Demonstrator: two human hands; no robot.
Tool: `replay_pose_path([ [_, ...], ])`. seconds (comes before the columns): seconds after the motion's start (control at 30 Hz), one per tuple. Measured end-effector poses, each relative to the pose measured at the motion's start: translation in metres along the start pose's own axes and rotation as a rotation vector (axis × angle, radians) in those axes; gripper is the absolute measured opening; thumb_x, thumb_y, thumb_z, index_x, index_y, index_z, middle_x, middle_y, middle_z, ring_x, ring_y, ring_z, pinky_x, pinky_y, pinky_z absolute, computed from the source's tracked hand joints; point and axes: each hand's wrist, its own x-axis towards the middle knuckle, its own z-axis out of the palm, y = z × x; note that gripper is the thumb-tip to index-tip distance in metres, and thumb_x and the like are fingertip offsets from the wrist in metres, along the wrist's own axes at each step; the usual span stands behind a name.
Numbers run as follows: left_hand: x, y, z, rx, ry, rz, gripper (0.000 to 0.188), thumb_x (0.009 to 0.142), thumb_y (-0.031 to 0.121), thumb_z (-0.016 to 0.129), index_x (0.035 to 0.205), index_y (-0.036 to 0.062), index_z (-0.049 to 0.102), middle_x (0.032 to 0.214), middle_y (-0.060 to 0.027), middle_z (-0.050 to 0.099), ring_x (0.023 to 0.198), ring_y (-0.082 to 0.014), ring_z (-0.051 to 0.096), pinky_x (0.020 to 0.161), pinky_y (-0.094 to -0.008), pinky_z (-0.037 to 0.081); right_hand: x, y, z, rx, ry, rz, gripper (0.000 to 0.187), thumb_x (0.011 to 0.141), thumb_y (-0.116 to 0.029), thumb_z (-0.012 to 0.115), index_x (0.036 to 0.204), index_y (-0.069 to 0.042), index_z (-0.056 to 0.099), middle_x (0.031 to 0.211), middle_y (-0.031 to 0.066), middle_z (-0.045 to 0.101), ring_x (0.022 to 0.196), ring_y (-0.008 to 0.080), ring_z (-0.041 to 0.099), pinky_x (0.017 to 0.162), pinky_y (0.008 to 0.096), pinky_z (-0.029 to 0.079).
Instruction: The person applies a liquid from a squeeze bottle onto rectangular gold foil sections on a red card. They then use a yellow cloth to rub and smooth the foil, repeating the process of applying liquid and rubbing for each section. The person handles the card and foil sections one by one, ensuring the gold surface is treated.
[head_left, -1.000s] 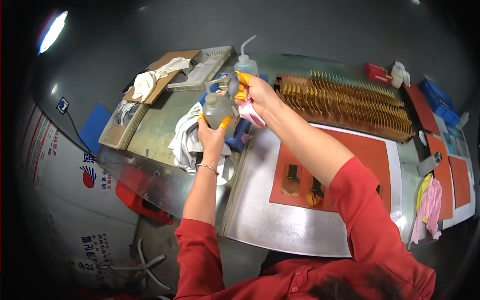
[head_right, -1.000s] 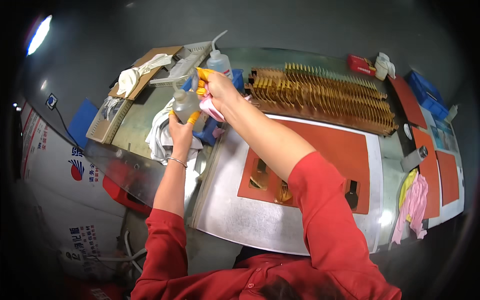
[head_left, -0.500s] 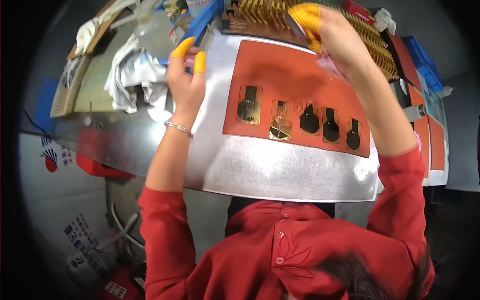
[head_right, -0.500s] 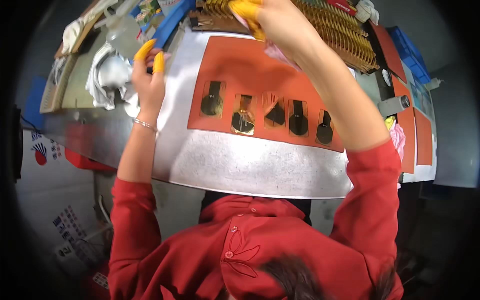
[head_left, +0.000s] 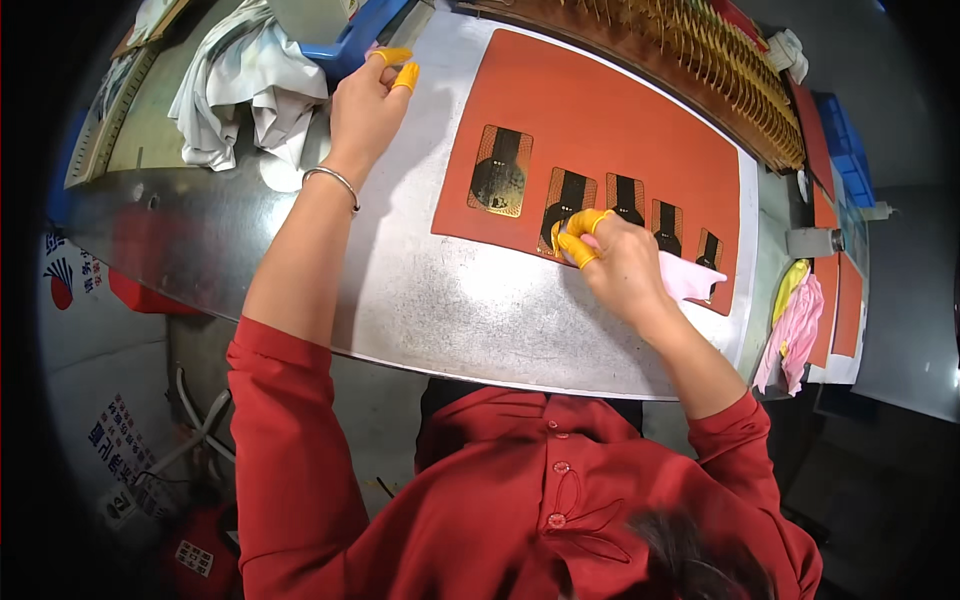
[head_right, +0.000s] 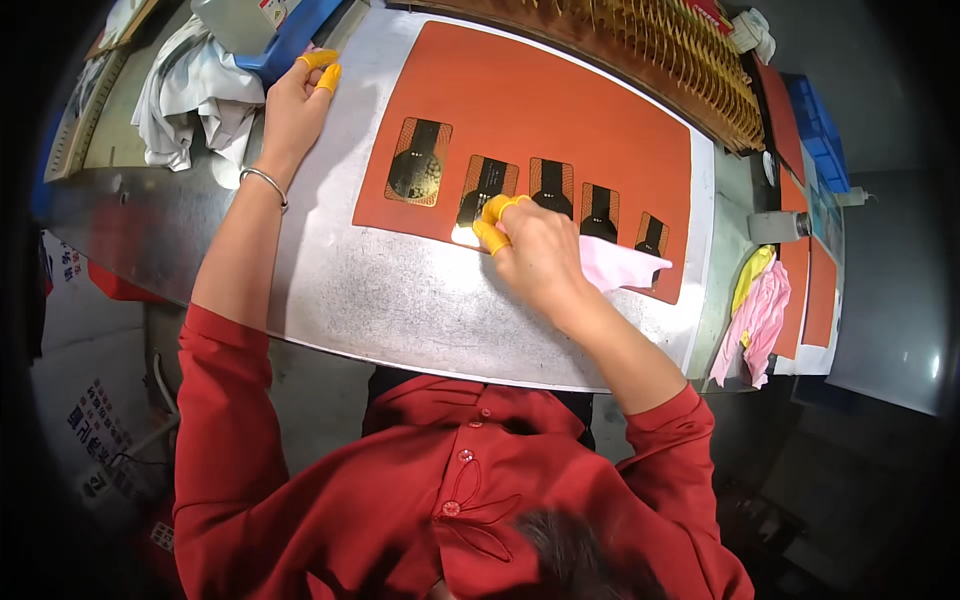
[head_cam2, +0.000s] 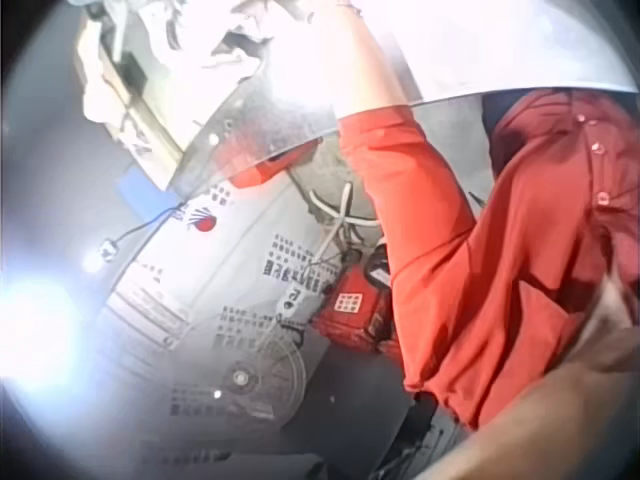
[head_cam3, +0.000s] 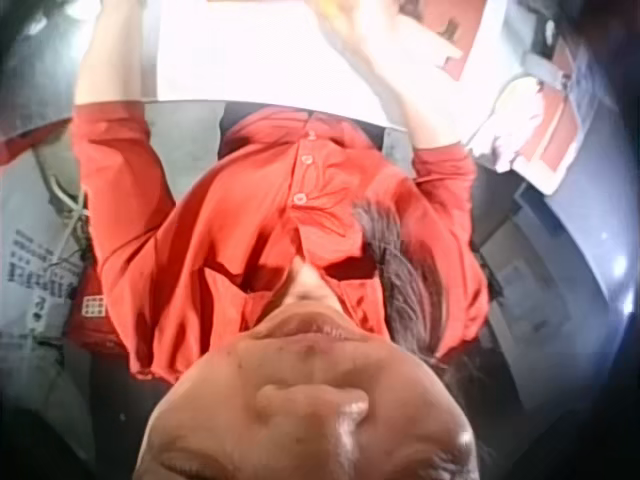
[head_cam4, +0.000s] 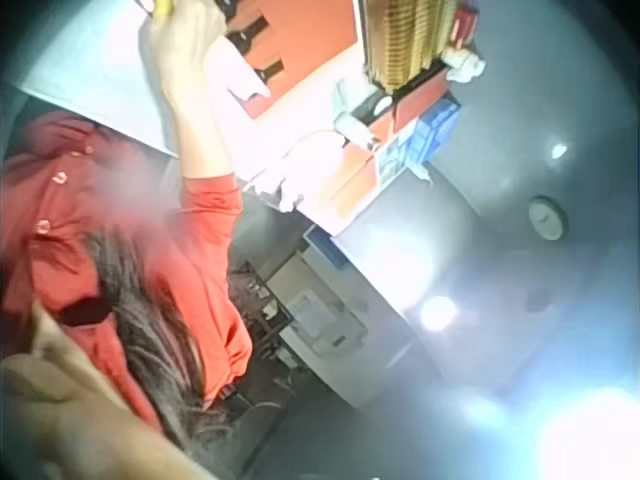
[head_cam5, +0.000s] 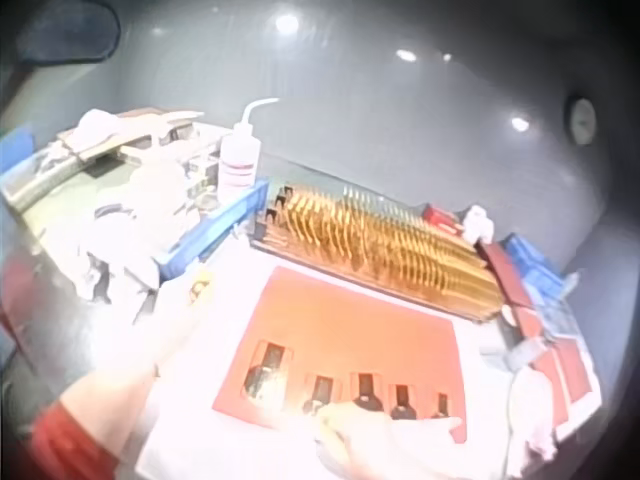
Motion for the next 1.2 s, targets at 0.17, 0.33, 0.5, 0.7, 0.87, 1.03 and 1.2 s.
replay_pose_path([
  [0.17, 0.0, 0.005, 0.001, -0.012, -0.021, 0.001, 0.029, 0.08, 0.024, 0.059, 0.1, 0.0043, 0.062, 0.07, -0.009, 0.063, 0.062, -0.0245, 0.06, 0.061, -0.0349, 0.046, 0.003, 0.003, 0.008, -0.014, 0.077, -0.006, 0.013, 0.077, -0.015, 0.064, 0.08, -0.002, 0.063, 0.072, 0.0157, 0.06, 0.059, 0.0327, 0.059, 0.053, 0.042, 0.045],
  [0.33, -0.001, 0.0, 0.004, 0.002, -0.012, 0.002, 0.028, 0.079, 0.023, 0.059, 0.099, 0.0044, 0.063, 0.071, -0.0094, 0.064, 0.064, -0.025, 0.061, 0.062, -0.0343, 0.047, 0.0, 0.0, 0.009, -0.084, 0.015, 0.014, 0.011, 0.077, -0.013, 0.064, 0.082, -0.003, 0.064, 0.073, 0.0158, 0.061, 0.062, 0.0318, 0.06, 0.056, 0.0383, 0.047],
  [0.5, 0.0, 0.001, 0.003, -0.051, -0.008, -0.004, 0.027, 0.079, 0.024, 0.059, 0.097, 0.0041, 0.063, 0.069, -0.0097, 0.063, 0.062, -0.0261, 0.059, 0.061, -0.0341, 0.046, 0.009, 0.001, 0.006, -0.077, 0.045, -0.052, 0.012, 0.076, -0.01, 0.064, 0.085, -0.002, 0.066, 0.072, 0.017, 0.062, 0.061, 0.0304, 0.061, 0.055, 0.0363, 0.047],
  [0.7, -0.002, 0.012, -0.001, -0.009, -0.023, -0.062, 0.024, 0.078, 0.019, 0.059, 0.096, 0.0043, 0.064, 0.07, -0.011, 0.063, 0.064, -0.0266, 0.06, 0.062, -0.0344, 0.047, 0.015, 0.012, 0.009, -0.141, 0.042, -0.041, 0.013, 0.077, -0.014, 0.065, 0.084, -0.003, 0.066, 0.071, 0.0165, 0.061, 0.062, 0.031, 0.061, 0.055, 0.0376, 0.047],
  [0.87, -0.004, -0.002, 0.004, -0.119, 0.008, -0.043, 0.023, 0.078, 0.018, 0.059, 0.096, 0.0037, 0.064, 0.074, -0.0124, 0.065, 0.068, -0.0272, 0.062, 0.063, -0.0351, 0.047, 0.013, -0.001, 0.004, -0.083, 0.013, -0.036, 0.01, 0.075, -0.013, 0.063, 0.076, -0.004, 0.062, 0.071, 0.0155, 0.06, 0.062, 0.033, 0.06, 0.057, 0.0433, 0.047],
  [1.03, 0.001, 0.009, 0.001, 0.007, 0.003, 0.011, 0.022, 0.079, 0.018, 0.06, 0.095, 0.0039, 0.064, 0.074, -0.0128, 0.064, 0.067, -0.0276, 0.062, 0.062, -0.0348, 0.047, 0.035, 0.014, 0.003, -0.204, 0.065, -0.03, 0.013, 0.078, -0.016, 0.064, 0.081, -0.004, 0.064, 0.072, 0.0162, 0.061, 0.062, 0.0312, 0.061, 0.056, 0.039, 0.048],
  [1.2, -0.003, 0.011, -0.004, -0.047, 0.051, 0.048, 0.02, 0.079, 0.018, 0.061, 0.093, 0.0059, 0.065, 0.07, -0.0119, 0.062, 0.065, -0.0265, 0.061, 0.06, -0.035, 0.046, 0.017, 0.008, 0.004, -0.166, -0.032, -0.095, 0.01, 0.079, -0.018, 0.063, 0.082, -0.008, 0.065, 0.07, 0.0152, 0.06, 0.063, 0.0313, 0.061, 0.057, 0.0395, 0.048],
])
